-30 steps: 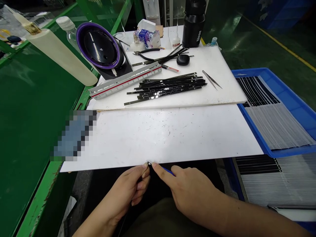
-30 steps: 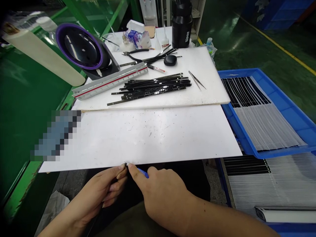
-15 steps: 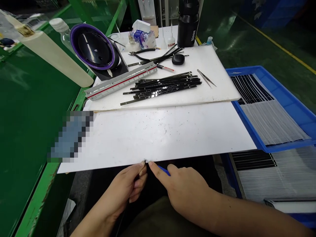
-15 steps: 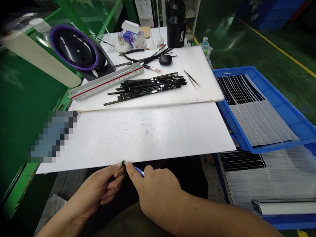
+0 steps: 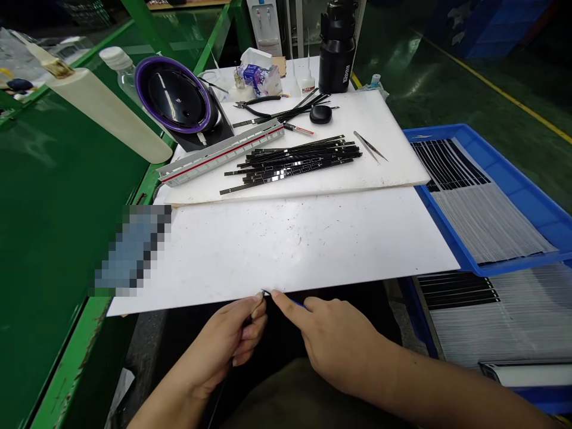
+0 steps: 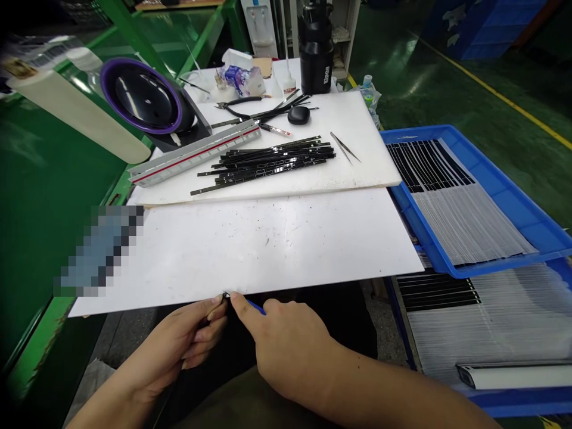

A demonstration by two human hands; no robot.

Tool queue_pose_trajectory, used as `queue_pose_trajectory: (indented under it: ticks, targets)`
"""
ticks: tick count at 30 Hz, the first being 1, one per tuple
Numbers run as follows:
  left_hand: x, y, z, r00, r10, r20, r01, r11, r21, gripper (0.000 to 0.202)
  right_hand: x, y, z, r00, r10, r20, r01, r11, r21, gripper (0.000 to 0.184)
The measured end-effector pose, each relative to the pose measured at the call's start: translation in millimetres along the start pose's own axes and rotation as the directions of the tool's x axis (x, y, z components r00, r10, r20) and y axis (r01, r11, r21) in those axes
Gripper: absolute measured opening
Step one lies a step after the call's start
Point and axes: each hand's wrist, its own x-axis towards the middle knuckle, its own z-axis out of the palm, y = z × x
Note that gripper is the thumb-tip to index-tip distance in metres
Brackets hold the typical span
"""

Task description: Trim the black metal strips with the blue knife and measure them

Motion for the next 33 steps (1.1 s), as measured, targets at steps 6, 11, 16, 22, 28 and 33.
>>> queue_pose_trajectory:
  ticks: [6, 11, 16, 22, 28, 33]
  targets:
    - [0, 1, 0.6, 1.000, -0.008, 0.003, 0.008, 1.000, 0.016, 0.043, 1, -2, -1, 1.000, 0.008, 0.022, -0.007, 1.000, -0.010, 0.073]
    - [0, 1, 1.1, 1.000, -0.015, -0.006, 0.015, 1.000, 0.017, 0.043, 3, -6, 1, 0.999, 0.042, 0.032, -0.040, 0.998, -0.048, 0.078]
    - [1, 1, 0.7, 1.000, -0.017, -0.004, 0.017, 1.000, 0.013, 0.043, 3, -8, 5, 0.998, 0.047, 0.033, -0.045, 0.996, -0.080, 0.080]
    - [2, -1, -0.1, 1.000, 0.000, -0.005, 0.000, 1.000, 0.026, 0.044, 2, -11, 6, 0.993, 0.087, 0.076, -0.077, 0.989, -0.124, 0.080]
    - [1, 4, -1.4, 0.999, -0.018, 0.033, 0.018, 1.000, 0.005, 0.041, 3, -4, -3, 0.993, 0.078, 0.092, -0.077, 0.997, -0.012, 0.074]
    - [1, 4, -2.3, 0.999, -0.013, 0.038, 0.012, 1.000, 0.026, 0.041, 2, -2, -3, 0.996, 0.055, 0.067, -0.058, 0.998, 0.038, 0.073]
